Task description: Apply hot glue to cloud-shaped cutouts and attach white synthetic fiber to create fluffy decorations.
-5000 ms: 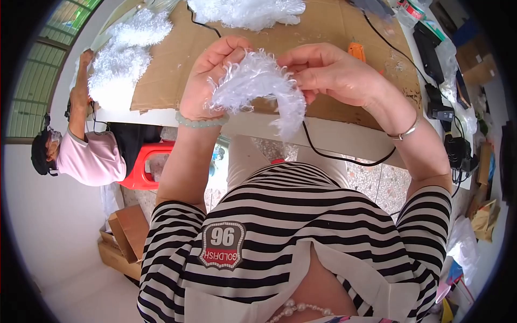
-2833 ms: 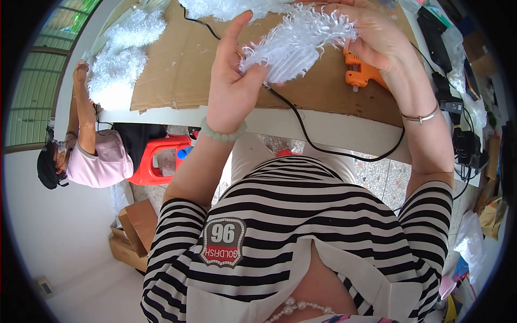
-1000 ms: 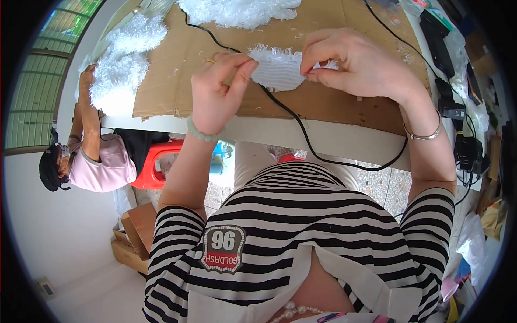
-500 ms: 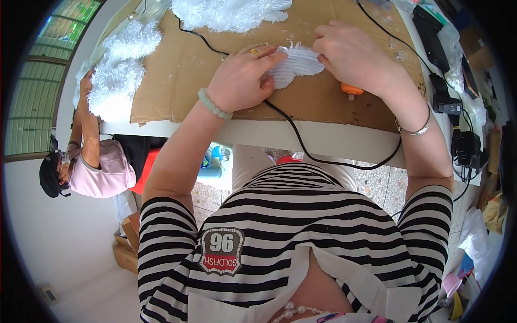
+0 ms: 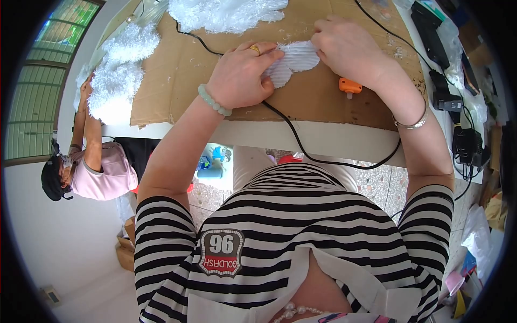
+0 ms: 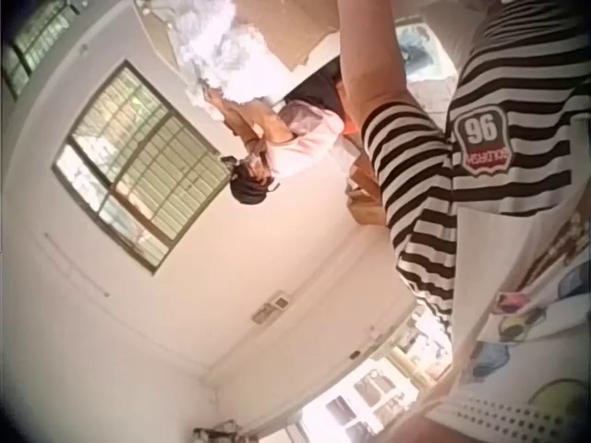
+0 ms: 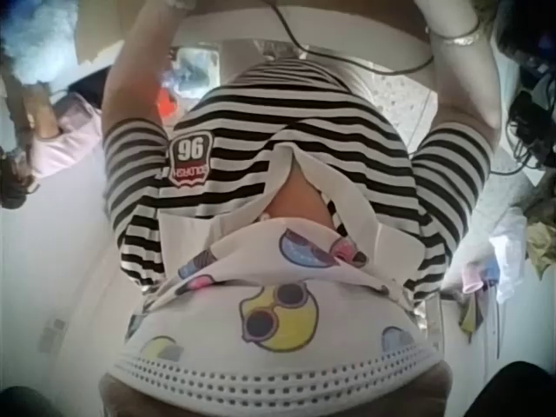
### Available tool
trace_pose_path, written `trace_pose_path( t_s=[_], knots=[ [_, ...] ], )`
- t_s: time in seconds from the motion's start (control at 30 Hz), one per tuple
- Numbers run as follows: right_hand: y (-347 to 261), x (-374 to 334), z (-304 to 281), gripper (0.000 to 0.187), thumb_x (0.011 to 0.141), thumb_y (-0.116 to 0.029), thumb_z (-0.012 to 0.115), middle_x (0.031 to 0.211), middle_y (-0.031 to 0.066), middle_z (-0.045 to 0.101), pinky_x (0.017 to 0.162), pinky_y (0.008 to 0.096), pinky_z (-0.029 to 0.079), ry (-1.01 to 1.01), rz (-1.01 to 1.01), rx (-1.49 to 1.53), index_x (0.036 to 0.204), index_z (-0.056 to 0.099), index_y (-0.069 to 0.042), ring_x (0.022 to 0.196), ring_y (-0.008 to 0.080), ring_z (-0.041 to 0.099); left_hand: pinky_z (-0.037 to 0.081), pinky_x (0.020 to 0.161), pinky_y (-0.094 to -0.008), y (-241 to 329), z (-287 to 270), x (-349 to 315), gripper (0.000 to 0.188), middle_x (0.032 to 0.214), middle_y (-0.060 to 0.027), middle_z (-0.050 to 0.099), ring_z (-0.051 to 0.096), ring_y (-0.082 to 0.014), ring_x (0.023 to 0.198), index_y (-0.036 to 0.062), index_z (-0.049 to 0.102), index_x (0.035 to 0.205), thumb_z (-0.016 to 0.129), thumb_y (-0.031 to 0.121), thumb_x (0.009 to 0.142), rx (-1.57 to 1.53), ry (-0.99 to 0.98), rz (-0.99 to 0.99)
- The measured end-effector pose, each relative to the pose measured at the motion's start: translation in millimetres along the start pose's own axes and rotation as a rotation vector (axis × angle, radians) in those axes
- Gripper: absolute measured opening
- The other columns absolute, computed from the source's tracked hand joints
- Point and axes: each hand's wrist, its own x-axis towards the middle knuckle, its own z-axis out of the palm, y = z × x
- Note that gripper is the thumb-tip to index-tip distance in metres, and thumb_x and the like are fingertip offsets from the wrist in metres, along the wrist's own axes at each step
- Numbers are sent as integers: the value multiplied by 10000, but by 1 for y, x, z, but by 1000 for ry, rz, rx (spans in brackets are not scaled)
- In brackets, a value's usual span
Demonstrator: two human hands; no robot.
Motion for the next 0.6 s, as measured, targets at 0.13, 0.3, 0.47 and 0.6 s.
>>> trace_pose_path(
  t_s=[0.13, 0.3, 0.47, 0.6],
  knots=[
    [-33, 28, -86, 105, 908, -18, 553, 863, 16, 617, 666, 200, 482, -401, 115, -279, 982, 621, 13, 791, 75, 570, 496, 845, -375, -4, 2, -8, 442, 1160, -72, 611, 584, -257, 1033, 90, 643, 1081, 583, 104, 643, 20, 16, -14],
    [-18, 6, -34, 107, 783, -57, 602, 875, 99, 599, 764, 384, 477, 173, -41, 371, 872, 639, -12, 893, 290, 571, 495, 849, -380, -1, -1, -2, 445, 1164, -80, 610, 580, -260, 1041, 90, 634, 1092, 583, 104, 651, 17, -5, 1],
    [-26, 8, -3, 165, 818, -53, 582, 1006, 109, 590, 860, 369, 458, -139, -49, 339, 970, 635, -20, 957, 292, 562, 491, 860, -383, -3, -3, -3, 442, 1179, -94, 606, 582, -270, 1048, 81, 614, 1121, 599, 112, 680, -25, -25, -23],
    [-19, 5, 11, 166, 813, -51, 593, 1016, 101, 595, 858, 367, 464, -83, -43, 384, 970, 636, -19, 972, 286, 559, 477, 883, -330, -16, -21, -12, 372, 1184, -101, 618, 603, -235, 1046, 49, 589, 1178, 595, 93, 809, -524, 220, -242]
  ],
)
